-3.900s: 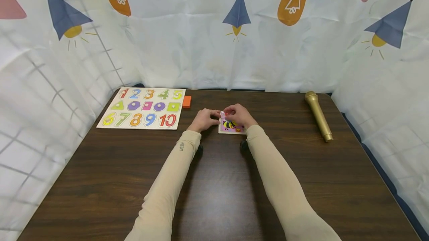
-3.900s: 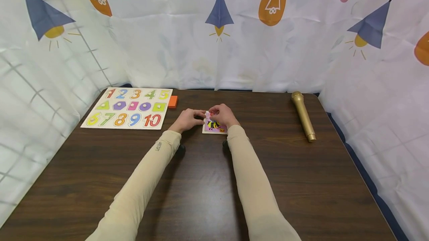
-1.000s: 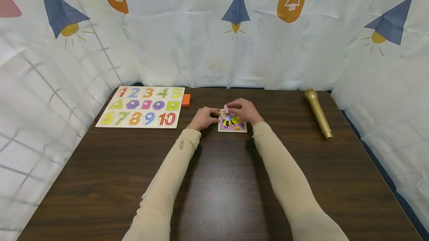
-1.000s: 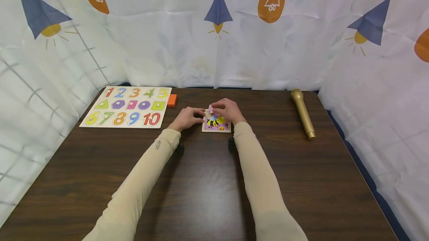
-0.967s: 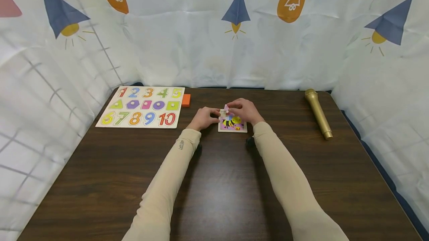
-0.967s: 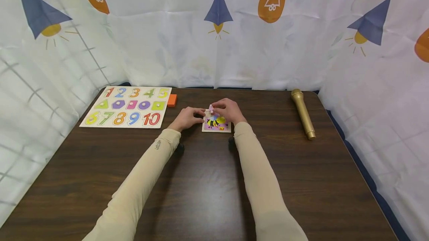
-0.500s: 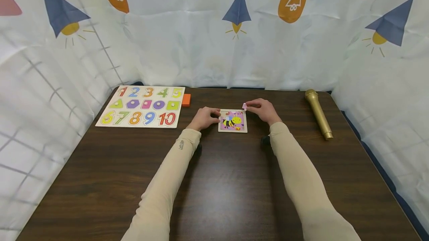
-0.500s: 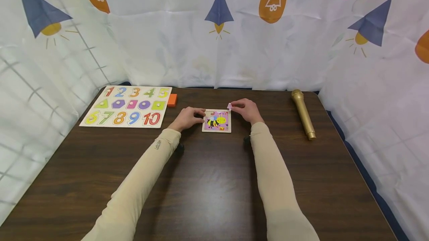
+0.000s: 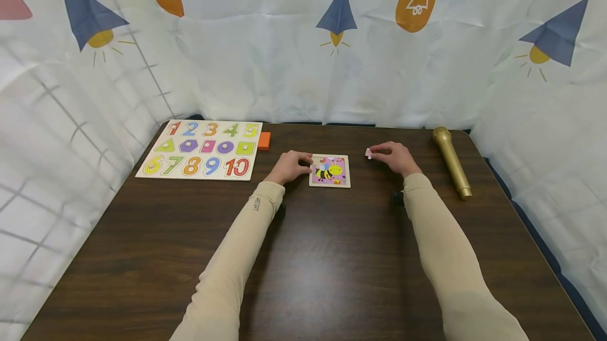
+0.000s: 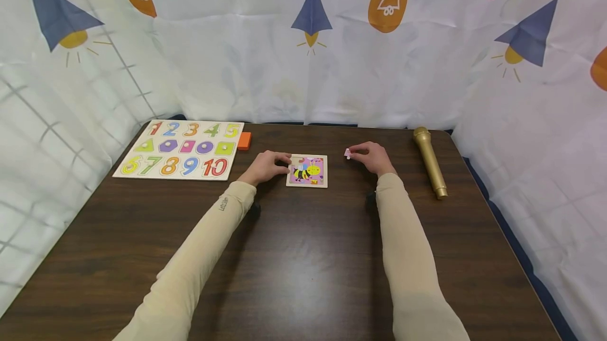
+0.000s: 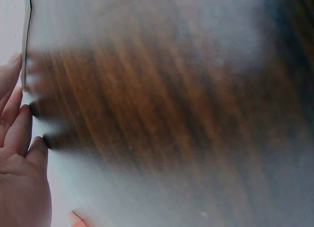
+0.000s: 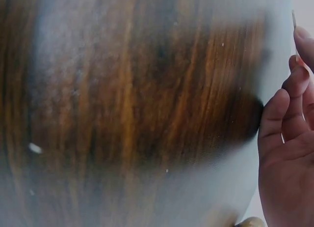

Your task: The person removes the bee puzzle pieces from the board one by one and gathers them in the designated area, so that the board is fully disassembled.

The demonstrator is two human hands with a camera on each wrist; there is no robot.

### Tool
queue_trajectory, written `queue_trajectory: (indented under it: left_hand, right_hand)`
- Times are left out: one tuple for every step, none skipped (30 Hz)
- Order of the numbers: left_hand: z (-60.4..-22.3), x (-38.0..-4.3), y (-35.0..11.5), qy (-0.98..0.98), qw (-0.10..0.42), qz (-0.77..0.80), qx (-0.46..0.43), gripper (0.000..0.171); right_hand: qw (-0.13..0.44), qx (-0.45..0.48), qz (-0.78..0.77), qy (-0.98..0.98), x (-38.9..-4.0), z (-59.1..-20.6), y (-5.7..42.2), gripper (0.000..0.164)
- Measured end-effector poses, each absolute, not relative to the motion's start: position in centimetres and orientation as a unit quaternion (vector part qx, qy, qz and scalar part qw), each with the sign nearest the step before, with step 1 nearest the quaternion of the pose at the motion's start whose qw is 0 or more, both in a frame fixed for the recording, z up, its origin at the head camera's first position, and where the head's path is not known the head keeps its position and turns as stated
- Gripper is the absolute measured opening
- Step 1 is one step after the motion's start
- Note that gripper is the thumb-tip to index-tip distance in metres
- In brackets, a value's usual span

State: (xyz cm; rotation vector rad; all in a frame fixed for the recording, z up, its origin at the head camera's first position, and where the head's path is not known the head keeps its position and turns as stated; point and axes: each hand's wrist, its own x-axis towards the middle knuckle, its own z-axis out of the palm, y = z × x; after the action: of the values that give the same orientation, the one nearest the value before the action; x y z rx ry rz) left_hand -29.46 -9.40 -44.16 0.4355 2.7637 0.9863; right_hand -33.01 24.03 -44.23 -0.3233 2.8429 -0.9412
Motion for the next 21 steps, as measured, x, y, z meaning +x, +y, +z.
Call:
queue_trajectory:
  left_hand:
    - [-44.14, -29.47, -9.4, 0.928, 0.088, 0.332, 0.146, 0.029]
    - [-44.13, -29.48, -9.39, 0.928, 0.088, 0.332, 0.146, 0.029]
    - [-44.11, -29.49, -9.39, 0.928, 0.088, 0.332, 0.146, 0.029]
    - [-44.1, -29.5, -9.39, 0.928, 0.088, 0.332, 0.146, 0.029]
    - [-44.1, -29.53, -9.4, 0.928, 0.089, 0.332, 0.147, 0.029]
    - [-44.1, -29.56, -9.41, 0.928, 0.089, 0.331, 0.147, 0.029]
    - [-44.1, -29.58, -9.42, 0.928, 0.09, 0.33, 0.147, 0.029]
    - [-44.09, -29.59, -9.42, 0.928, 0.091, 0.33, 0.147, 0.029]
    - [-44.1, -29.62, -9.43, 0.929, 0.09, 0.328, 0.147, 0.029]
    - [-44.12, -29.64, -9.45, 0.929, 0.09, 0.327, 0.148, 0.029]
    - [-44.14, -29.66, -9.45, 0.929, 0.091, 0.327, 0.147, 0.029]
    - [-44.17, -29.68, -9.45, 0.929, 0.091, 0.327, 0.147, 0.029]
    - [-44.19, -29.69, -9.45, 0.93, 0.09, 0.326, 0.147, 0.029]
    - [-44.21, -29.69, -9.45, 0.93, 0.089, 0.325, 0.147, 0.029]
    - [-44.24, -29.7, -9.45, 0.93, 0.088, 0.325, 0.147, 0.029]
    - [-44.24, -29.69, -9.45, 0.93, 0.088, 0.325, 0.146, 0.029]
    - [-44.24, -29.66, -9.44, 0.93, 0.088, 0.326, 0.146, 0.029]
    - [-44.23, -29.63, -9.43, 0.93, 0.087, 0.327, 0.147, 0.03]
    - [-44.21, -29.6, -9.42, 0.929, 0.087, 0.327, 0.147, 0.03]
    - [-44.19, -29.56, -9.41, 0.929, 0.087, 0.328, 0.147, 0.03]
    - [-44.17, -29.54, -9.4, 0.929, 0.088, 0.328, 0.147, 0.03]
  right_hand:
    - [0.067, -0.107, -0.312, 0.942, -33.0, -44.22, 24.09, 0.038]
    - [0.069, -0.107, -0.312, 0.942, -33.0, -44.22, 24.11, 0.037]
    - [0.071, -0.108, -0.311, 0.941, -33.01, -44.22, 24.1, 0.037]
    - [0.073, -0.11, -0.31, 0.941, -33.01, -44.21, 24.06, 0.037]
    - [0.075, -0.113, -0.308, 0.942, -33.01, -44.2, 23.99, 0.036]
    - [0.077, -0.115, -0.306, 0.942, -32.99, -44.16, 23.92, 0.036]
    - [0.08, -0.118, -0.304, 0.942, -32.94, -44.12, 23.86, 0.036]
    - [0.082, -0.12, -0.301, 0.942, -32.91, -44.1, 23.78, 0.035]
    - [0.083, -0.122, -0.3, 0.942, -32.87, -44.07, 23.71, 0.035]
    - [0.085, -0.124, -0.3, 0.942, -32.82, -44.05, 23.66, 0.035]
    - [0.086, -0.126, -0.298, 0.942, -32.79, -44.02, 23.62, 0.035]
    - [0.087, -0.127, -0.299, 0.942, -32.77, -44.02, 23.6, 0.035]
    - [0.088, -0.129, -0.299, 0.941, -32.76, -44.03, 23.56, 0.035]
    - [0.088, -0.13, -0.298, 0.941, -32.79, -44.05, 23.53, 0.035]
    - [0.089, -0.13, -0.299, 0.941, -32.8, -44.04, 23.5, 0.035]
    - [0.09, -0.13, -0.299, 0.941, -32.81, -44.04, 23.48, 0.035]
    - [0.091, -0.128, -0.3, 0.941, -32.83, -44.04, 23.45, 0.035]
    - [0.093, -0.127, -0.301, 0.94, -32.82, -44.03, 23.44, 0.035]
    - [0.093, -0.127, -0.301, 0.94, -32.83, -44.04, 23.43, 0.036]
    - [0.093, -0.126, -0.302, 0.94, -32.82, -44.04, 23.43, 0.036]
    - [0.094, -0.124, -0.304, 0.94, -32.8, -44.04, 23.44, 0.037]
